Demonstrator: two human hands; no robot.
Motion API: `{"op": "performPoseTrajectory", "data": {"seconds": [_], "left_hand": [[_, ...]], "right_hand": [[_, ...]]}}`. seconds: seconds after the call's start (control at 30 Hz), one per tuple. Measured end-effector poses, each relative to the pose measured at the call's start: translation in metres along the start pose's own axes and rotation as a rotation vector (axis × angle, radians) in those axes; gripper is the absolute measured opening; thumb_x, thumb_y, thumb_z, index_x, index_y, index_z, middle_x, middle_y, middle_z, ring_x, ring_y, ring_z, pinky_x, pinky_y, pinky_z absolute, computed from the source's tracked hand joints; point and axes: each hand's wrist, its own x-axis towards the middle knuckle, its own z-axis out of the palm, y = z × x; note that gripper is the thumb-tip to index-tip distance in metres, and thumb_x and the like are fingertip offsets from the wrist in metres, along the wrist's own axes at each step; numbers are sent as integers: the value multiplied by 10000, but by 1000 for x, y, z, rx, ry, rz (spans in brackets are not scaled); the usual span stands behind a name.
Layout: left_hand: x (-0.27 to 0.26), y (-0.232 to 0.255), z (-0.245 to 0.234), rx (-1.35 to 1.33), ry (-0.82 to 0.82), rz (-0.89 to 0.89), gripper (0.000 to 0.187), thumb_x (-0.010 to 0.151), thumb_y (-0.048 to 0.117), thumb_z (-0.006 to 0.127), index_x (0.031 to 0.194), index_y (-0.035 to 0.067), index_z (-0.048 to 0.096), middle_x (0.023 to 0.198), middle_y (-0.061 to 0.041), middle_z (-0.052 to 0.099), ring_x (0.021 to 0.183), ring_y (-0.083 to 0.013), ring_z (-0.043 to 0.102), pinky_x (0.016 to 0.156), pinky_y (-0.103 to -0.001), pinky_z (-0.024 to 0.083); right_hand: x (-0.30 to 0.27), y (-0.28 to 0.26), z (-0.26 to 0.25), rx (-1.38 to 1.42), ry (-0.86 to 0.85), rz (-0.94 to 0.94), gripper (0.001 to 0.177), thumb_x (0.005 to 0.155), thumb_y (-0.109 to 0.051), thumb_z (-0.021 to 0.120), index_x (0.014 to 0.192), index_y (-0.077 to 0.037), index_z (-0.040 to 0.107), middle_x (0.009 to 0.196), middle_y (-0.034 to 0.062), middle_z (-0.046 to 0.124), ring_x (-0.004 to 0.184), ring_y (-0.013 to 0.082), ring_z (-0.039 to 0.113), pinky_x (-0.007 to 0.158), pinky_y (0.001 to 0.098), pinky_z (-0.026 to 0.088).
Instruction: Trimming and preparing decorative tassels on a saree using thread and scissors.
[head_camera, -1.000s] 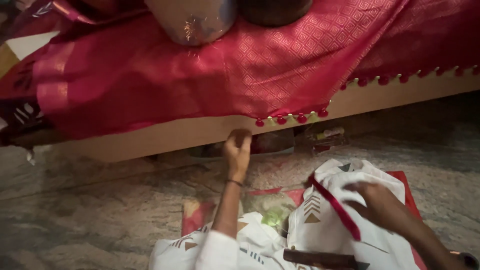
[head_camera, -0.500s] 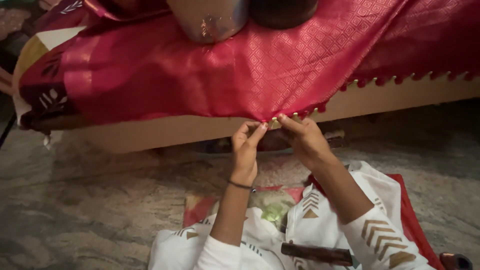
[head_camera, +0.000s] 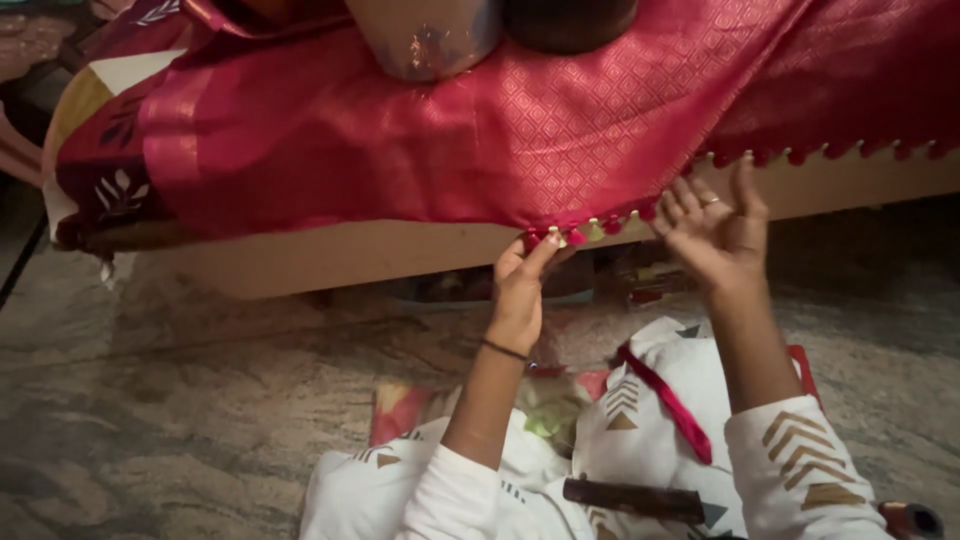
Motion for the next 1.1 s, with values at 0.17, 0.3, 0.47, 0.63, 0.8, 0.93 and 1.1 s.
{"op": "performPoseTrajectory", "data": {"seconds": [0.17,0.3,0.47,0.63,0.8,0.93,1.1], "left_hand": [[7,-4,-11,169,43,94,118,968,85,698,1058,15,727,1044,-57,743,938,-114,676,890,-279,525],[12,-19,-19,225,40,161,91,1003,71,713,1070,12,696,1040,-50,724,917,-99,646,852,-271,503],[4,8,14,-86,-20,-1,129,957,88,680,1081,58,665,1041,-42,731,926,-134,695,892,-295,536],[10,9,-6,-104,-56,-76,150,960,139,669,1072,40,664,1057,-85,745,940,-196,734,899,-319,551],[22,9,-17,240,-71,106,162,1003,122,710,1102,-4,686,1086,-92,739,989,-148,686,920,-308,532],[17,25,9,129,-67,5,165,969,140,701,1074,14,686,1059,-72,746,962,-143,700,903,-298,546],[28,0,-25,372,-85,121,199,959,113,730,1067,-54,721,1049,-100,735,907,-127,658,830,-294,521]], "right_hand": [[27,-22,-41,210,-174,12,385,890,-354,814,1144,-110,661,1228,95,685,1249,264,581,1152,445,409],[22,-39,-45,165,-275,-76,346,979,-242,767,1280,-110,658,1380,49,643,1362,236,552,1249,443,413],[4,-52,-36,105,-191,-162,334,957,-248,727,1267,-152,651,1369,34,661,1296,273,585,1167,481,420],[3,-67,-47,94,-288,-127,371,1029,-244,694,1387,-181,619,1476,38,641,1380,257,555,1217,467,394],[-7,-72,-39,-4,-286,-174,381,1032,-255,620,1405,-186,588,1501,41,636,1386,280,572,1183,490,396],[-12,-72,-36,62,-311,-144,331,1059,-238,621,1382,-187,567,1508,49,627,1402,265,568,1213,522,399],[-7,-73,-39,22,-224,-156,333,1032,-231,634,1355,-156,605,1453,39,659,1363,266,596,1173,485,424]]}}
